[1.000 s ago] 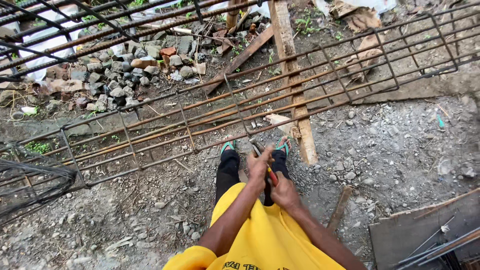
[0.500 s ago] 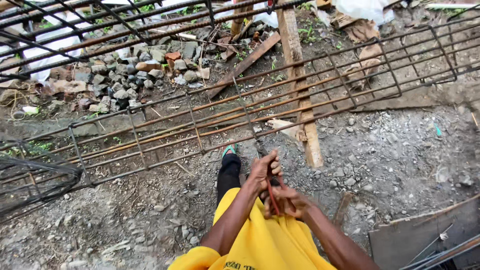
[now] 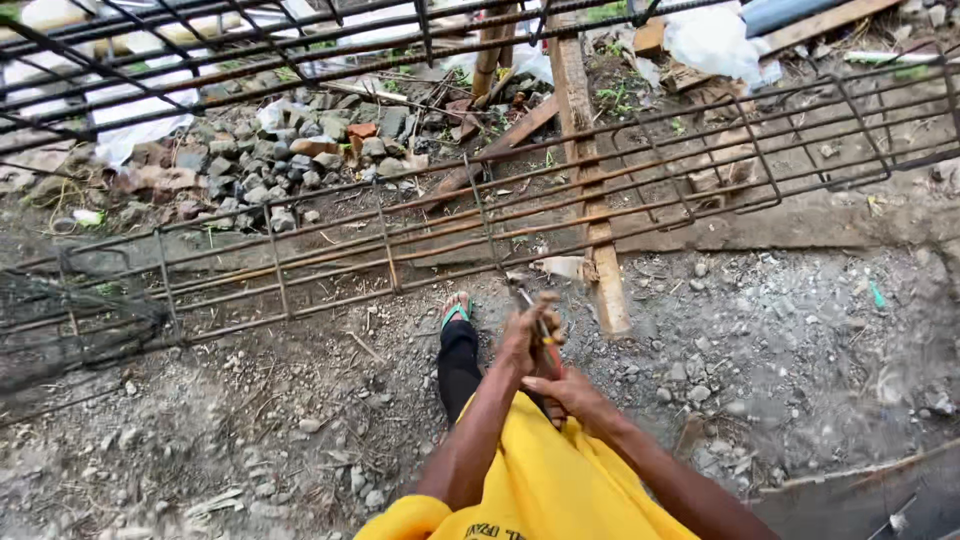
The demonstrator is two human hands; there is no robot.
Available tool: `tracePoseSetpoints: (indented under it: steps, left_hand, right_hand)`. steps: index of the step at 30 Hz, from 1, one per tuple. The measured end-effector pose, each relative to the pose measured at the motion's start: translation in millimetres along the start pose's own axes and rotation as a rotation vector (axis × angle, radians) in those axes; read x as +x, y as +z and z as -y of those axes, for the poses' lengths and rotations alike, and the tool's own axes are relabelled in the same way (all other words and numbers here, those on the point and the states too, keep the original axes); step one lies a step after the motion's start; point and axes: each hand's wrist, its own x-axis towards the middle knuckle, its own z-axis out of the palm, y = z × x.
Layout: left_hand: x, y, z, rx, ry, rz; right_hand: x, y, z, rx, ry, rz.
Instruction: The person ties a rebar mesh structure using wire and pliers. They wrap wire around intersections of the rebar grid and twist it with pliers to secure the connections.
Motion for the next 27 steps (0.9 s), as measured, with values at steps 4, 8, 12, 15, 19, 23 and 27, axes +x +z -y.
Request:
tracePoseSetpoints:
  steps: [4,8,12,15,19,23,27]
  left_hand:
    - [-21.3,46.1,9.9,0.082,0.222,-0.083]
    - [-26.8,87.0,33.3,0.490,0.468,-0.152]
    - [-67.0,123.5,23.3,0.572,0.618,-0.173]
    - [-47.5,100.3,23.7,0.339,0.594,-0.176]
    - [-78.8,82.1,10.2,0.232,0.529,-0.172]
    - [-86.1,80.3,14.9,0.317,0.472,-0.105]
    - [-106.1,105.4,-5.7,0.484,0.559,-0.145]
  right_hand:
    - [-6.8,-41.3,2.1,-0.263,-0.067,-0.117]
    - [-41.5,-44.4,24.2,-0.251,-0.430,-0.268]
    - [-78.1,-53.4,31.3,-0.353,-0.698,-0.442]
    - [-91.6,-60.4,25.1,-0.407,-1.066,-0.671]
    - [-107.2,-95.9,52.0,-0.453,-1.276,-0.544]
    - [-99.4,-95.3,62.5,-0.631,-1.158,-0.388]
    - [-88.1,-58.7,55.0,-0.785,-0.997,-0.242]
